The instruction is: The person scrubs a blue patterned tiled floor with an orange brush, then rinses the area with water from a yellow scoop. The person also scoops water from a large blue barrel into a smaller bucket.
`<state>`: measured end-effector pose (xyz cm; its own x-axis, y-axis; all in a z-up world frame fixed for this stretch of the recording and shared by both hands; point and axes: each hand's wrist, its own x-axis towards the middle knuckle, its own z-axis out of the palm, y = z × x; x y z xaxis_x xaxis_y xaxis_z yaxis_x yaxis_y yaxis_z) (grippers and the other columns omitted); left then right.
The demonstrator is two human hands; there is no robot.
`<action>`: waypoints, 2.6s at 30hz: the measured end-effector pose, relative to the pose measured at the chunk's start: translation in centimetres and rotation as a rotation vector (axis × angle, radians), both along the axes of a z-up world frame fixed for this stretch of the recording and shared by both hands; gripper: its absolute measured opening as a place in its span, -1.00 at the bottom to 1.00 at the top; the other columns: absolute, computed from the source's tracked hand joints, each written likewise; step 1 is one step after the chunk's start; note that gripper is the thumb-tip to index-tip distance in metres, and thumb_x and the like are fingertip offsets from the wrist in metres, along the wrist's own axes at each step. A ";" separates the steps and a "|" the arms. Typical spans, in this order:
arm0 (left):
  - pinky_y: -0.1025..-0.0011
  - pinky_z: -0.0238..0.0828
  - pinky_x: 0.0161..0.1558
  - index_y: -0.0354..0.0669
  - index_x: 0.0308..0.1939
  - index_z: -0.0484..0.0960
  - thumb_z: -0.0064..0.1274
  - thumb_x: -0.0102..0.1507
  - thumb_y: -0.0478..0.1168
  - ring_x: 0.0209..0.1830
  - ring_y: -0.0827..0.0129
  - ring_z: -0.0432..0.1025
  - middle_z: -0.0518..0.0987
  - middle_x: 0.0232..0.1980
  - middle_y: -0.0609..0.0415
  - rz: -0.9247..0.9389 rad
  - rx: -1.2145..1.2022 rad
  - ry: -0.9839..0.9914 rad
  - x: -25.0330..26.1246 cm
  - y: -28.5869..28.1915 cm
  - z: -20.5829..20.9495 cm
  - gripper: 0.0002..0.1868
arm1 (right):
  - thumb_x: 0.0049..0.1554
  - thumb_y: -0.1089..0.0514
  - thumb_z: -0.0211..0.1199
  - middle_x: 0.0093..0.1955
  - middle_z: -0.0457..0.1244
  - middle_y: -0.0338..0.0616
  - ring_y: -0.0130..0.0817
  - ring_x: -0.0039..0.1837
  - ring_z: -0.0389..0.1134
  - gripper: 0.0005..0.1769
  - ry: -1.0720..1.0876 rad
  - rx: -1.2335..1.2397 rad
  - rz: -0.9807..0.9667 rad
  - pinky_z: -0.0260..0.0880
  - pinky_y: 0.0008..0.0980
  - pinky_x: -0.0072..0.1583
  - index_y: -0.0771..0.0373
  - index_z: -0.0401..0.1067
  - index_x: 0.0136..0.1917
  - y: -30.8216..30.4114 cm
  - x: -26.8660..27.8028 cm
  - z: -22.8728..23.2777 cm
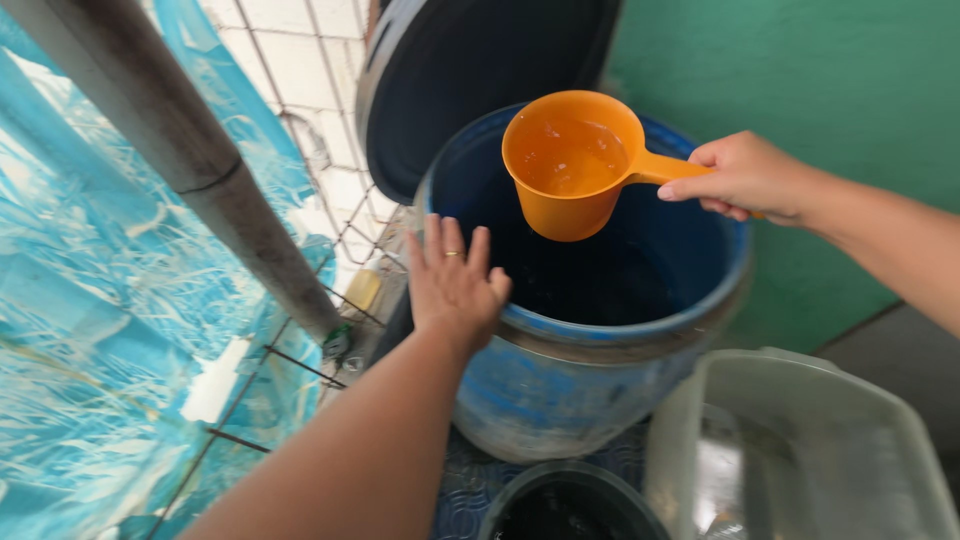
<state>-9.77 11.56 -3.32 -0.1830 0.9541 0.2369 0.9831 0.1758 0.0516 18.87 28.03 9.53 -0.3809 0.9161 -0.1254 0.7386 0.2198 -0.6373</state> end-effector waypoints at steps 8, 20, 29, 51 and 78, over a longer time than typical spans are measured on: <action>-0.15 -0.49 0.48 0.10 0.59 -0.06 -0.50 0.38 0.30 0.63 -0.12 -0.36 -0.11 0.63 -0.19 0.074 -0.143 -0.076 6.1 -4.7 3.2 -0.24 | -0.02 -0.05 0.47 -0.52 0.19 -0.19 -0.43 -0.46 0.15 -0.64 -0.167 0.222 -0.026 0.12 -0.39 -0.35 0.30 0.52 -0.29 -9.7 8.4 6.5; -0.16 -0.47 0.48 0.10 0.60 -0.07 -0.46 0.38 0.29 0.63 -0.13 -0.33 -0.10 0.63 -0.19 0.052 -0.095 -0.081 11.5 -13.2 4.0 -0.23 | -0.13 -0.20 0.49 -0.49 0.28 -0.11 -0.19 -0.38 0.31 -0.61 -0.518 0.559 -0.086 0.26 -0.16 -0.23 0.09 0.56 -0.20 -18.8 16.1 5.2; -0.16 -0.47 0.48 0.11 0.61 -0.12 -0.50 0.38 0.30 0.63 -0.14 -0.33 -0.11 0.64 -0.17 0.111 -0.121 -0.041 11.0 -15.9 3.9 -0.22 | -0.08 -0.10 0.45 -0.51 0.26 -0.07 -0.05 -0.39 0.30 -0.70 -0.482 0.682 -0.054 0.25 -0.07 -0.24 0.11 0.51 -0.21 -23.3 16.8 3.2; -0.16 -0.47 0.48 0.10 0.59 -0.06 -0.51 0.37 0.34 0.63 -0.15 -0.34 -0.11 0.63 -0.17 0.065 -0.063 -0.077 8.6 -10.2 3.8 -0.21 | 0.01 0.17 0.31 -0.16 0.31 -0.04 0.14 -0.07 0.34 -0.77 -0.246 0.812 0.155 0.29 0.08 -0.11 0.24 0.31 -0.12 -19.0 9.4 -1.5; -0.44 -0.25 0.43 0.09 0.32 0.57 -0.05 0.20 0.04 0.59 -0.46 -0.17 0.19 0.54 -0.32 -0.146 0.421 -0.380 2.6 -2.3 -1.8 -0.41 | 0.12 0.29 0.13 0.21 0.44 0.05 -0.07 0.23 0.50 -0.63 -1.207 0.114 0.237 0.56 -0.12 0.19 0.22 0.64 0.13 10.7 -6.4 -19.3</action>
<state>-7.21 9.25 -5.16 -0.2031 0.8138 0.5445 0.8944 -0.0721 0.4413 12.46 38.73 -9.78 -0.2347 0.8688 -0.4359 0.7746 0.4381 0.4562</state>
